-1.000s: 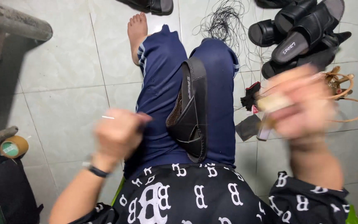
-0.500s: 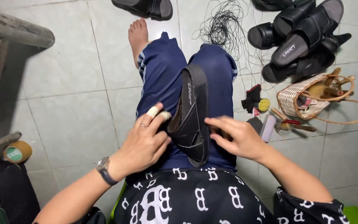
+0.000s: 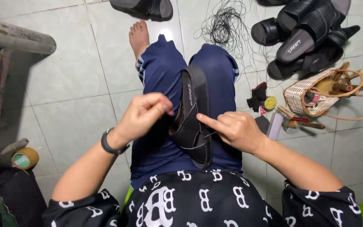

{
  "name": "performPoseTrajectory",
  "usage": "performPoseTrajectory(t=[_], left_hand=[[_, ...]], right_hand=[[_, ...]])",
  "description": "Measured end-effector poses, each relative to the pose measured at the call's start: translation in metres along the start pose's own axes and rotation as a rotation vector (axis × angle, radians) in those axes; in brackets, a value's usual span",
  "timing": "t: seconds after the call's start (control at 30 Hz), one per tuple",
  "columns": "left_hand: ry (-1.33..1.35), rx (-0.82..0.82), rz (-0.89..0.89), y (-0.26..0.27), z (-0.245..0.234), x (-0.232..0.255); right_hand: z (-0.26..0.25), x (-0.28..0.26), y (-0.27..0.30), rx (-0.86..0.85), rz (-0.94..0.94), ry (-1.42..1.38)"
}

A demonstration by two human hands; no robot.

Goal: Repairing a black sandal by hand-sewing the sole to the upper.

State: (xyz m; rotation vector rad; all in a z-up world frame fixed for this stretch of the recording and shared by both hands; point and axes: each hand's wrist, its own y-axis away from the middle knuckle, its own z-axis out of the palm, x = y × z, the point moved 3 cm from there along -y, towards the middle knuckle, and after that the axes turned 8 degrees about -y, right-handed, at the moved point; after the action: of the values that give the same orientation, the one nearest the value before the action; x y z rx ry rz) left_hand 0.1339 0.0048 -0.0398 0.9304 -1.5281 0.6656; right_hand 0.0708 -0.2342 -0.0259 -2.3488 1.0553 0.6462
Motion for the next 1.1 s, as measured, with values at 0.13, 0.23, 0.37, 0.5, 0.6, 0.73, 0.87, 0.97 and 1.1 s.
performPoseTrajectory(t=[0.13,0.23,0.37,0.5,0.6,0.73,0.87,0.97,1.1], left_hand=[[-0.076,-0.098,0.234,0.032,0.033,0.079],[-0.407,-0.135,0.804,0.070,0.094,0.105],[-0.374,-0.173,1.033,0.076,0.113,0.109],[-0.280,0.091,0.756,0.039,0.034,0.108],[-0.500,0.112,0.230,0.006,0.004,0.046],[-0.266,-0.129,0.188,0.017,0.042,0.009],[-0.031,-0.290,0.078,0.027,0.057,-0.031],[0.119,-0.391,0.005,0.029,0.059,-0.043],[0.052,-0.441,0.031,0.027,0.060,-0.031]], right_hand=[[-0.013,-0.008,-0.011,-0.080,0.234,-0.234],[0.001,-0.016,-0.010,-0.080,0.501,-0.578],[0.023,-0.034,0.004,-0.057,0.512,-0.671],[0.022,-0.049,0.033,-0.187,0.206,-0.194],[0.029,-0.053,0.045,-0.156,0.189,0.040],[0.030,-0.058,0.044,-0.214,0.176,0.181],[0.038,-0.057,0.044,-0.328,0.149,0.346],[0.040,-0.059,0.042,-0.372,0.157,0.322],[0.038,-0.057,0.038,-0.432,0.173,0.297]])
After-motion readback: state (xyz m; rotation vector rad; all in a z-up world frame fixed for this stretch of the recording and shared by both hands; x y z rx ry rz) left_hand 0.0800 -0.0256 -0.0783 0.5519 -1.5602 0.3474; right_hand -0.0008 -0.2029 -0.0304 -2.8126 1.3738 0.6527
